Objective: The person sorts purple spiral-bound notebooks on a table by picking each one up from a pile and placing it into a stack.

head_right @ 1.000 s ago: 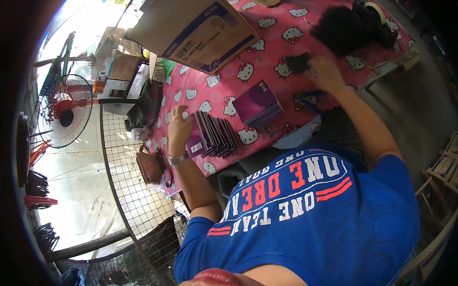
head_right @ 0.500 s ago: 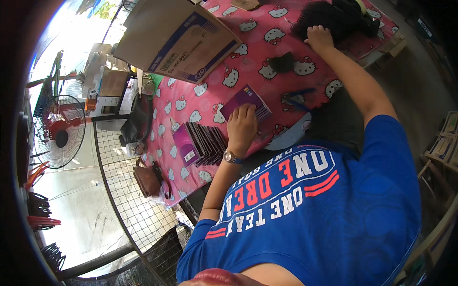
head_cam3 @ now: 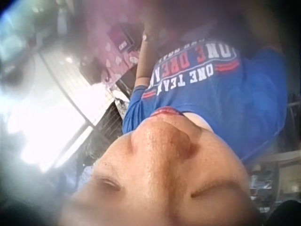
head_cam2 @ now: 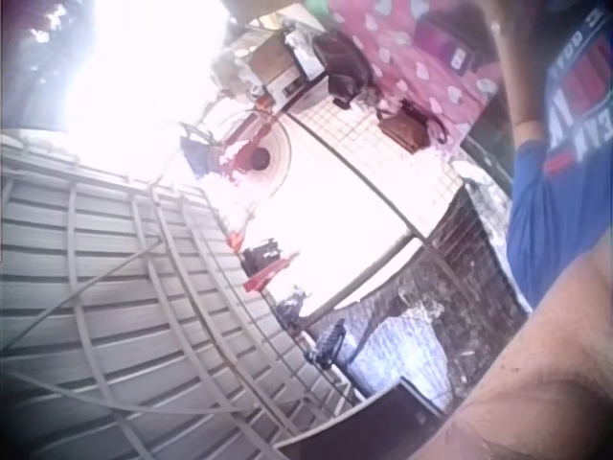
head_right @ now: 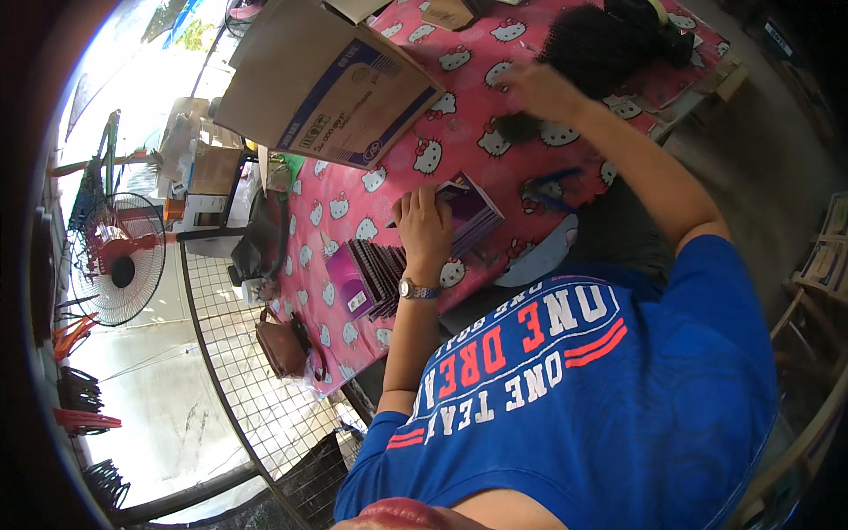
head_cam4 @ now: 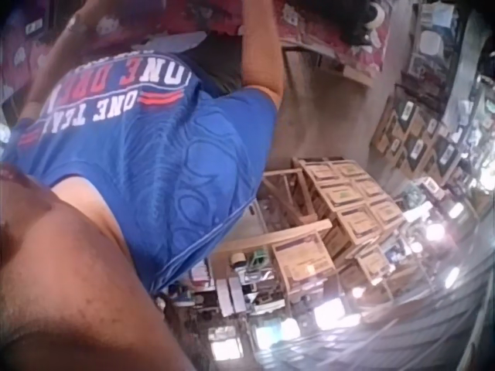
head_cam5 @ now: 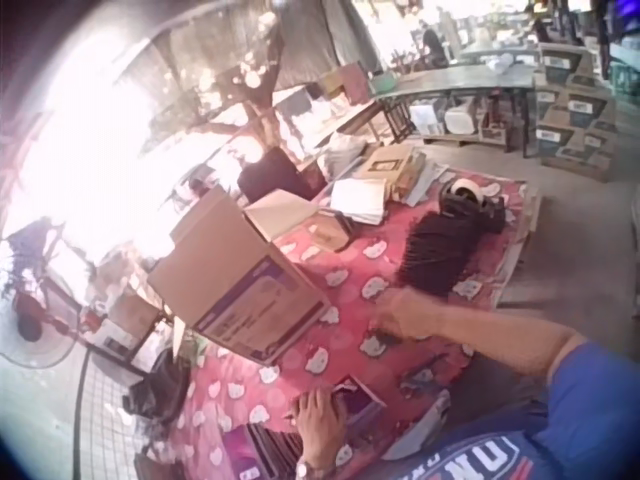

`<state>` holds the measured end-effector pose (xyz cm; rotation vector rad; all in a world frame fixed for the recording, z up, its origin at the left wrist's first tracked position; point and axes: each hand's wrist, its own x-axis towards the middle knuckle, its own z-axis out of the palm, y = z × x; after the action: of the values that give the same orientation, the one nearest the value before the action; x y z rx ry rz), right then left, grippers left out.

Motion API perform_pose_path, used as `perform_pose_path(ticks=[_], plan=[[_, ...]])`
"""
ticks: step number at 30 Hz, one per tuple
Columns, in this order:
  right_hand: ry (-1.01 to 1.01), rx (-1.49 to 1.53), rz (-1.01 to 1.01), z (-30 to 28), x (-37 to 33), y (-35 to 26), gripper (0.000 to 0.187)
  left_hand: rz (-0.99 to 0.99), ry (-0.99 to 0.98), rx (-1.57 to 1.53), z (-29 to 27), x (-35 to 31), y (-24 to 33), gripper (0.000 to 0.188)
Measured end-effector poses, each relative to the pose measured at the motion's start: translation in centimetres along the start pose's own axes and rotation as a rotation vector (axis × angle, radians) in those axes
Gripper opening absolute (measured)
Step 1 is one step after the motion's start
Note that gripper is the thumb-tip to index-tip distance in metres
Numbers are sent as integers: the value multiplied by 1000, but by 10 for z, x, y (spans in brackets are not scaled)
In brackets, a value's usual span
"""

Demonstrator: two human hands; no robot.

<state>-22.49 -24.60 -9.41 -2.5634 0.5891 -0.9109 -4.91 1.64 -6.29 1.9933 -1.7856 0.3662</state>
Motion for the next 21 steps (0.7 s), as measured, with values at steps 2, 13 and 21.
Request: perform_pose_path(ticks=[2, 13, 21], plan=[[-107, 158, -69, 11, -15, -43, 31, 14, 49, 17, 2, 5, 1, 19], [-143, 427, -12, 11, -27, -108, 18, 32, -12, -130, -11, 9, -1, 15], [-177, 531, -113, 0, -25, -108, 20, 28, -11, -189, -10, 9, 3, 15]])
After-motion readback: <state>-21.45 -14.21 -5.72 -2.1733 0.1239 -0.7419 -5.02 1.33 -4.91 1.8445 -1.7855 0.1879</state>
